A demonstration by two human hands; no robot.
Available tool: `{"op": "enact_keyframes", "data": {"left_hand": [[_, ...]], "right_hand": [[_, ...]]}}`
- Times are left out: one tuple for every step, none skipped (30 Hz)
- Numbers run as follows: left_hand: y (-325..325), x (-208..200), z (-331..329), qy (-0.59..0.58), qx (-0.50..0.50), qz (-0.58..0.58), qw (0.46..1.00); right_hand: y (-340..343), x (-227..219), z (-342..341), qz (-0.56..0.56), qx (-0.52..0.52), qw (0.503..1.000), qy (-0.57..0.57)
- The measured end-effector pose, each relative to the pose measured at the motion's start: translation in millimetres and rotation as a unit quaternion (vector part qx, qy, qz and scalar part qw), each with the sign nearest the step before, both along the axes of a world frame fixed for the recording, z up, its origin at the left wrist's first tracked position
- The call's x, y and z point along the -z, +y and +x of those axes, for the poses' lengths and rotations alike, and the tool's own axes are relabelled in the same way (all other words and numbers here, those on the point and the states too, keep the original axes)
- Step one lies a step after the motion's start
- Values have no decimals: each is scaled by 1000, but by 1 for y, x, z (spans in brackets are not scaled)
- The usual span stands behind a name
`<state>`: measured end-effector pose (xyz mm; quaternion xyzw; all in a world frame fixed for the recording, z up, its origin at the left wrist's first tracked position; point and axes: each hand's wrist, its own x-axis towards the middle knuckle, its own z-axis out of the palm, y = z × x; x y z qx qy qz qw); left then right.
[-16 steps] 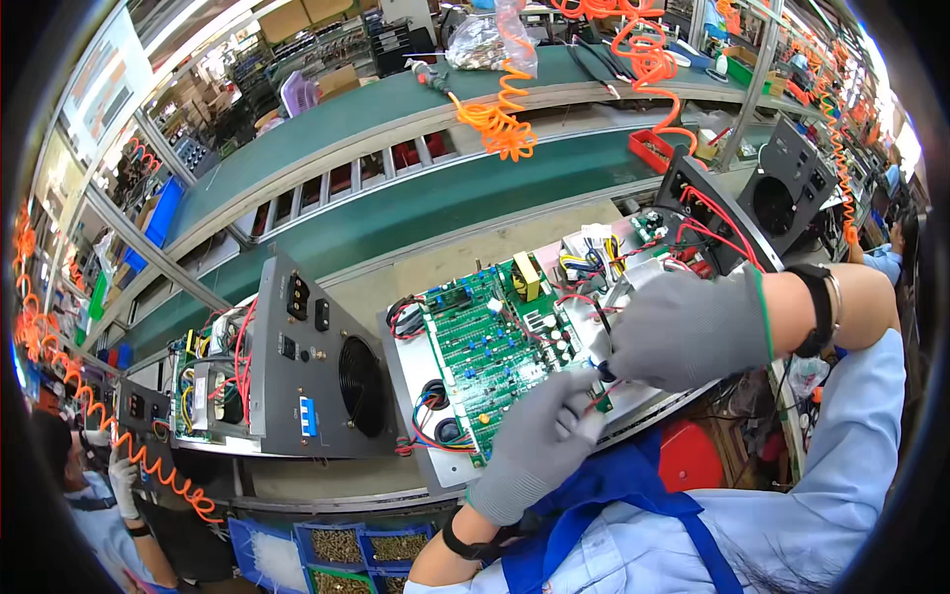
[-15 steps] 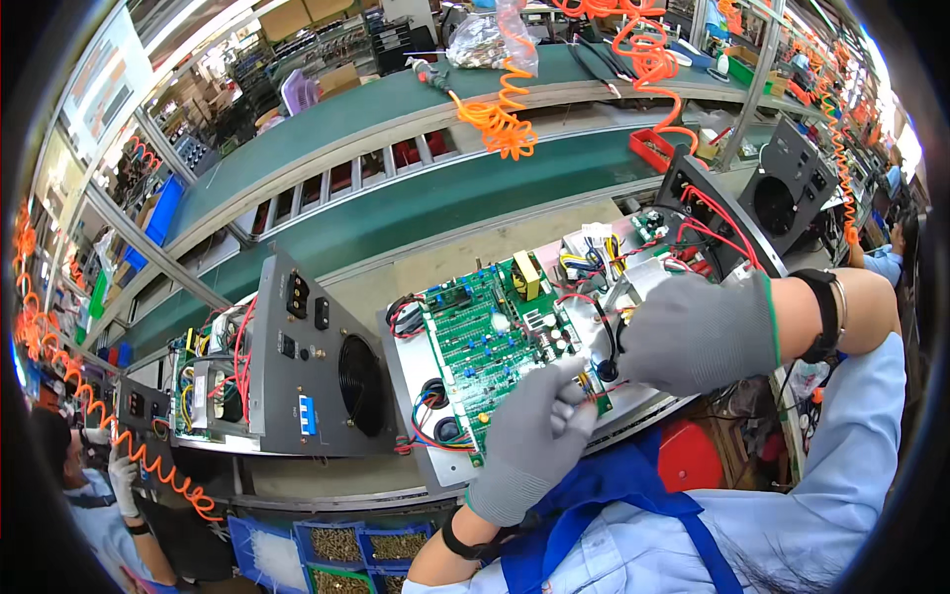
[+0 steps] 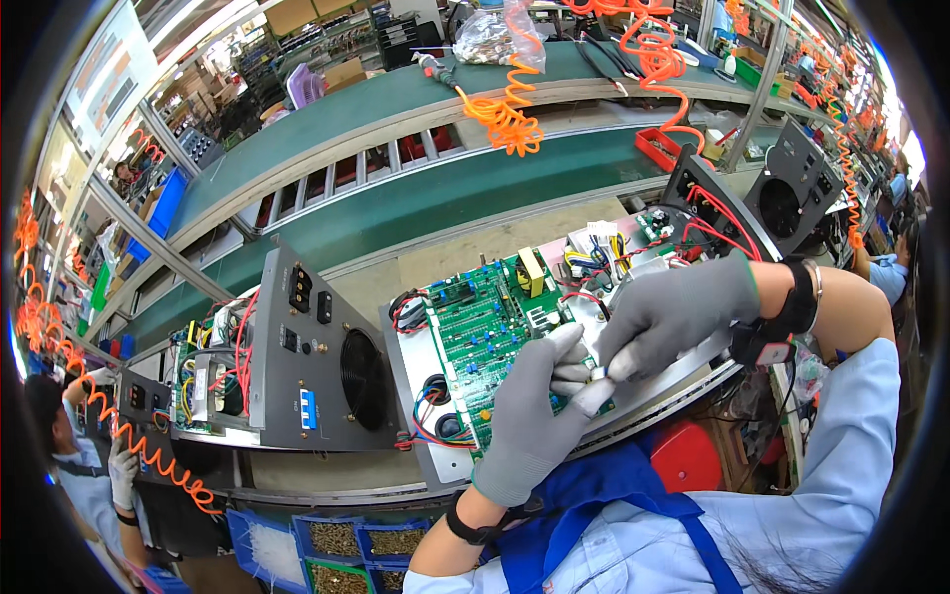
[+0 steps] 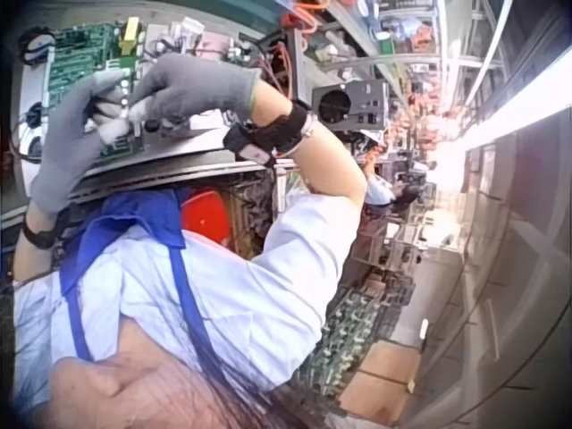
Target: Installing wiring harnesses and connecting components on a printed circuit board inside an electrical unit on an assembly line.
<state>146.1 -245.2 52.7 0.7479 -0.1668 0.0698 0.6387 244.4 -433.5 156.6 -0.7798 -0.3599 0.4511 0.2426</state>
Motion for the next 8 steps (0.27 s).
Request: {"op": "enact_keyframes", "data": {"left_hand": [[-1, -1, 1, 18, 0, 1, 1000], [0, 3, 2, 37, 14, 18, 999], [0, 11, 4, 35, 11, 15, 999], [0, 20, 5, 102, 60, -82, 990], [-1, 24, 6, 165, 108, -179, 964], [0, 15, 7, 173, 164, -170, 956], [-1, 6, 9, 174, 164, -172, 956], [-5, -2, 13, 224, 197, -130, 946]], "right_hand": [[-8, 3, 4, 9, 22, 999, 42], [-17, 5, 2, 11, 87, 994, 65], [-14, -12, -9, -39, 132, 986, 92], [-18, -2, -16, 5, 69, 996, 58], [-22, 10, -25, 49, 4, 998, 25], [-14, 3, -37, 56, -56, 997, 4], [-10, 5, -49, 19, -105, 993, -44], [-13, 6, -49, 17, -98, 994, -43]]}}
